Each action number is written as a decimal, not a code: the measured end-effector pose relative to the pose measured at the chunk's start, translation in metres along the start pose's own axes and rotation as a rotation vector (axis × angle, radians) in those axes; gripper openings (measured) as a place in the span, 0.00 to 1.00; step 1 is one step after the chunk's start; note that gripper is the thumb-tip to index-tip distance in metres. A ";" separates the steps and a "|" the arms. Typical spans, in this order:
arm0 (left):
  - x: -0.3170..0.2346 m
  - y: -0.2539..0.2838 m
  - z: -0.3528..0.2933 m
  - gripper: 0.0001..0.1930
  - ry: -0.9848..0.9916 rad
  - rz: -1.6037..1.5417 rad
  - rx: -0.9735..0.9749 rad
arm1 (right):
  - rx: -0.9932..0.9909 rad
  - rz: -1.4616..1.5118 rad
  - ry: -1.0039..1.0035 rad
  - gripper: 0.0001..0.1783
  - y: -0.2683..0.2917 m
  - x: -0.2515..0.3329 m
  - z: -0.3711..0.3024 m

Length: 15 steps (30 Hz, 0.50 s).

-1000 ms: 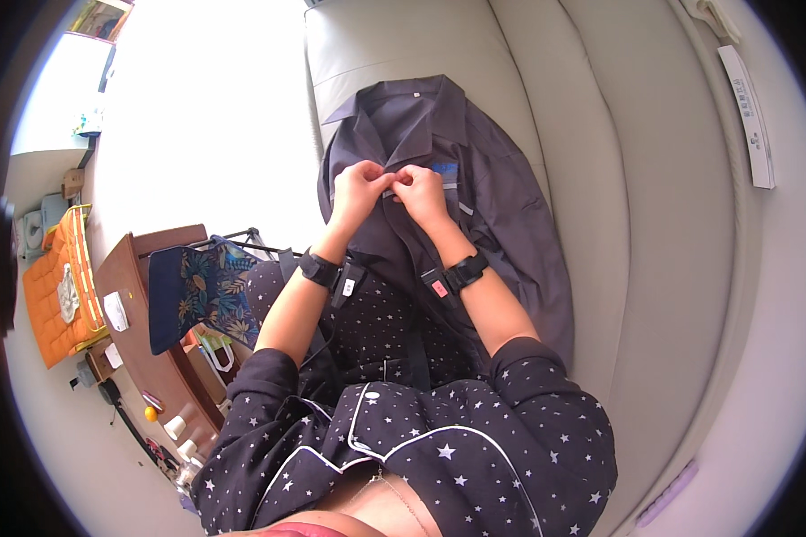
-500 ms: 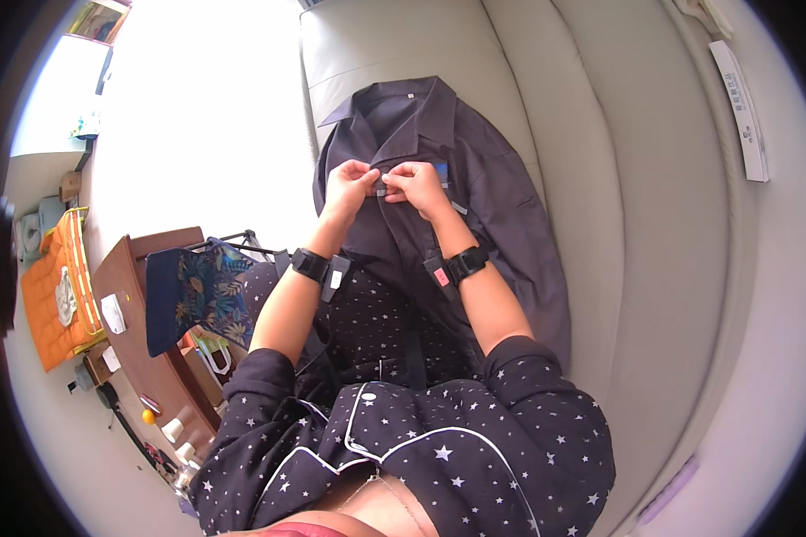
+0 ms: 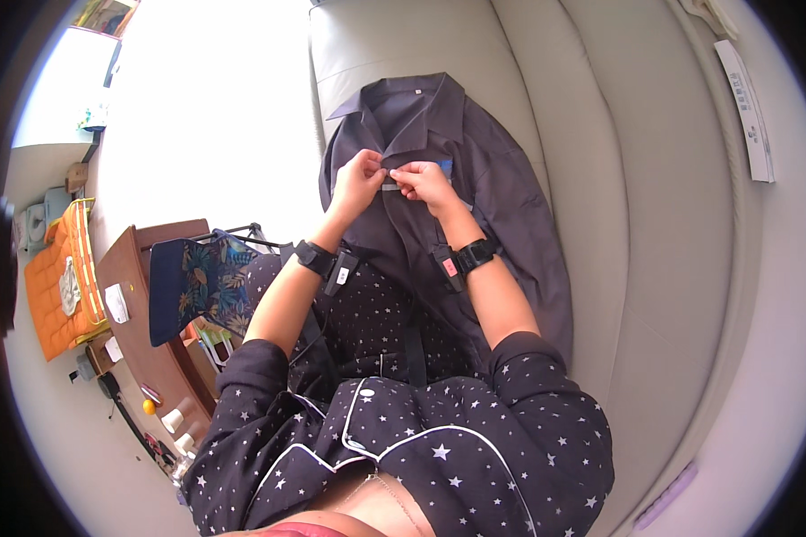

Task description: The person picks up a gray shirt, spreads it out on a couch, and folds the sleeves and bottom edge inward.

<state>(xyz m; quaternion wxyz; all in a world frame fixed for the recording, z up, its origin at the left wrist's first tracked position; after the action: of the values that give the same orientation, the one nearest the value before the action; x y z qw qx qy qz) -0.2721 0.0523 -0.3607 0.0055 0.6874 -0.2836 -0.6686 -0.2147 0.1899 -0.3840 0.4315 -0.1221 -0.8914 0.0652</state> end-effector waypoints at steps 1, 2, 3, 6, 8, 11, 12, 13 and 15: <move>0.001 0.000 -0.002 0.11 0.000 0.000 -0.001 | -0.047 -0.084 0.032 0.07 -0.002 0.003 -0.001; 0.003 0.001 -0.004 0.12 0.010 -0.013 -0.028 | -0.050 -0.086 0.032 0.07 -0.003 0.001 -0.003; 0.005 0.002 -0.006 0.12 0.020 -0.025 -0.056 | -0.068 -0.057 0.037 0.08 -0.003 -0.001 -0.004; 0.022 0.002 -0.010 0.12 0.140 -0.184 0.057 | -0.116 -0.163 0.143 0.12 -0.005 -0.013 -0.009; 0.031 0.004 -0.016 0.11 0.228 -0.318 0.161 | -0.168 -0.421 0.207 0.21 -0.009 -0.021 -0.019; 0.036 0.005 -0.028 0.10 0.305 -0.325 0.233 | -0.173 -1.018 0.262 0.28 -0.028 -0.013 -0.048; 0.035 0.005 -0.031 0.10 0.304 -0.329 0.233 | -0.184 -1.065 0.303 0.24 -0.031 -0.014 -0.055; 0.035 0.004 -0.034 0.09 0.327 -0.289 0.273 | -0.184 -1.068 0.302 0.24 -0.027 -0.020 -0.053; 0.028 0.000 -0.039 0.08 0.347 -0.256 0.317 | -0.195 -1.080 0.176 0.19 -0.011 -0.030 -0.050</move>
<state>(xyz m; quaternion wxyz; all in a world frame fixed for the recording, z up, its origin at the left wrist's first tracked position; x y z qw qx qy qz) -0.2374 0.0268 -0.3823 -0.1380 0.8144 -0.2903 -0.4832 -0.1594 0.1716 -0.3732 0.4631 0.3079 -0.7898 -0.2587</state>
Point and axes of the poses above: each hand's wrist, its own z-axis towards the middle knuckle, its own y-axis out of the back of the hand, x = y × z, the point moved 4 cm from there along z, towards the middle knuckle, and after that the axes turned 1 degree about -x, right-handed, at the moved point
